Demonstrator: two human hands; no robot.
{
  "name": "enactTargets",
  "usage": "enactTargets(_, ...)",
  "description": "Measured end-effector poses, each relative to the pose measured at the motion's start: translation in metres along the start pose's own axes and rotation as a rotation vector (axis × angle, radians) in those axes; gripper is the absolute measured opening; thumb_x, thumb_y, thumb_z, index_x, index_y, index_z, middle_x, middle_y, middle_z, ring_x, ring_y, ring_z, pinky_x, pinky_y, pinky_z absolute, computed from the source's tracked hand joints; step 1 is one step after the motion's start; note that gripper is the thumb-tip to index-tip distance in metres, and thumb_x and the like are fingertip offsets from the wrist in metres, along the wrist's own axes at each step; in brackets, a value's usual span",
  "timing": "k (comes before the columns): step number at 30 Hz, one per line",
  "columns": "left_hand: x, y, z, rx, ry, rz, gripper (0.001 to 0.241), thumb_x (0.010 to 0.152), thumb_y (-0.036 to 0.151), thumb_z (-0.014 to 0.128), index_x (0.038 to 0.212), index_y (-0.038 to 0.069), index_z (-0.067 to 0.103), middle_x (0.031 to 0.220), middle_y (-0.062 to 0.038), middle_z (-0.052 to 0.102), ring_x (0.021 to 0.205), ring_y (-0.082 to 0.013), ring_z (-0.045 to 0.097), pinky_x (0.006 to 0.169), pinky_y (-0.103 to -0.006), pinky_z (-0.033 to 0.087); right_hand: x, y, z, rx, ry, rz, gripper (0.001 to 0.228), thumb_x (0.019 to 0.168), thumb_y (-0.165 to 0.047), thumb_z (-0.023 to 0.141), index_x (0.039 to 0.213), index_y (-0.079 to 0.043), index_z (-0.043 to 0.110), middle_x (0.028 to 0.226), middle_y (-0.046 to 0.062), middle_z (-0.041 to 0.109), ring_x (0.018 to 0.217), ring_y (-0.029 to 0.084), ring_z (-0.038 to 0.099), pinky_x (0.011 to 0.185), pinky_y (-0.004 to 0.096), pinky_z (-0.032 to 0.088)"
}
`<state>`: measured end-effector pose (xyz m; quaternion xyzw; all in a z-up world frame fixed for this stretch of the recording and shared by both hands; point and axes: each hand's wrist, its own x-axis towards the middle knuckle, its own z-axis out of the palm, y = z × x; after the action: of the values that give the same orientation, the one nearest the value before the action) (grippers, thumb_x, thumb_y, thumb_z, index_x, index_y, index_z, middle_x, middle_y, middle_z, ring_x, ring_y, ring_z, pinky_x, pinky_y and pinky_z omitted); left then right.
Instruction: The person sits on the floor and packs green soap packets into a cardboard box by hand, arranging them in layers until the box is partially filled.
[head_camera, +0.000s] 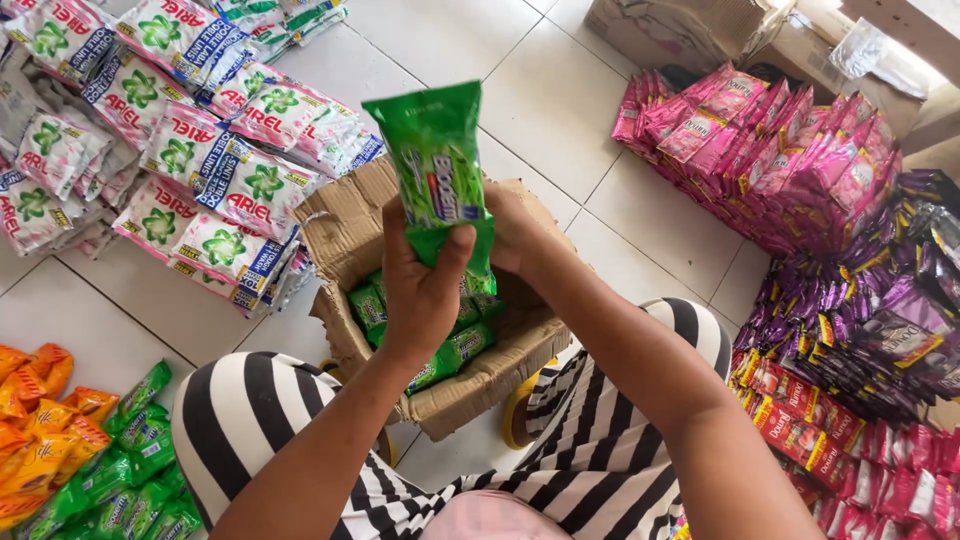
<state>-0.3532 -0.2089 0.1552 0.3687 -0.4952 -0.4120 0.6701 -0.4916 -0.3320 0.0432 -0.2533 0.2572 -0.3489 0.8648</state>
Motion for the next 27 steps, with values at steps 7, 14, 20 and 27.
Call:
enactTargets(7, 0.010, -0.037, -0.010, 0.053, 0.077, -0.148, 0.046, 0.110, 0.044, 0.057, 0.134, 0.004, 0.050, 0.115, -0.005, 0.061, 0.101, -0.0123, 0.055, 0.088, -0.0287, 0.049, -0.042, -0.030, 0.082, -0.272, 0.091, -0.186, 0.055, 0.105, -0.032, 0.050, 0.154, -0.013, 0.037, 0.141, 0.010, 0.058, 0.123, 0.016, 0.059, 0.105, 0.035, 0.051)
enactTargets(14, 0.008, -0.051, -0.008, 0.114, 0.033, -0.174, 0.053, 0.109, 0.050, 0.054, 0.134, 0.004, 0.047, 0.115, -0.007, 0.062, 0.102, -0.0153, 0.059, 0.089, -0.0309, 0.051, -0.053, -0.026, 0.072, -0.283, -0.104, -0.310, 0.077, 0.102, -0.049, 0.061, 0.159, -0.006, 0.032, 0.149, 0.012, 0.054, 0.137, 0.019, 0.052, 0.117, 0.037, 0.044)
enactTargets(20, -0.002, -0.061, -0.004, 0.494, -0.080, -0.038, 0.062, 0.109, 0.048, 0.056, 0.151, 0.005, 0.038, 0.131, -0.015, 0.062, 0.116, -0.0234, 0.063, 0.093, -0.0389, 0.052, -0.060, -0.021, 0.074, -0.496, 0.087, -0.334, 0.086, 0.085, -0.031, 0.083, 0.151, -0.001, 0.036, 0.132, 0.013, 0.057, 0.126, 0.023, 0.056, 0.110, 0.038, 0.046)
enactTargets(27, 0.010, -0.092, -0.018, 0.058, -0.021, -0.201, 0.082, 0.104, 0.040, 0.069, 0.161, 0.001, 0.025, 0.135, -0.010, 0.052, 0.120, -0.0230, 0.056, 0.103, -0.0412, 0.049, -0.064, -0.048, 0.049, -0.448, 0.102, -0.209, 0.072, 0.086, -0.024, 0.080, 0.143, -0.001, 0.043, 0.121, 0.015, 0.066, 0.110, 0.024, 0.067, 0.097, 0.039, 0.057)
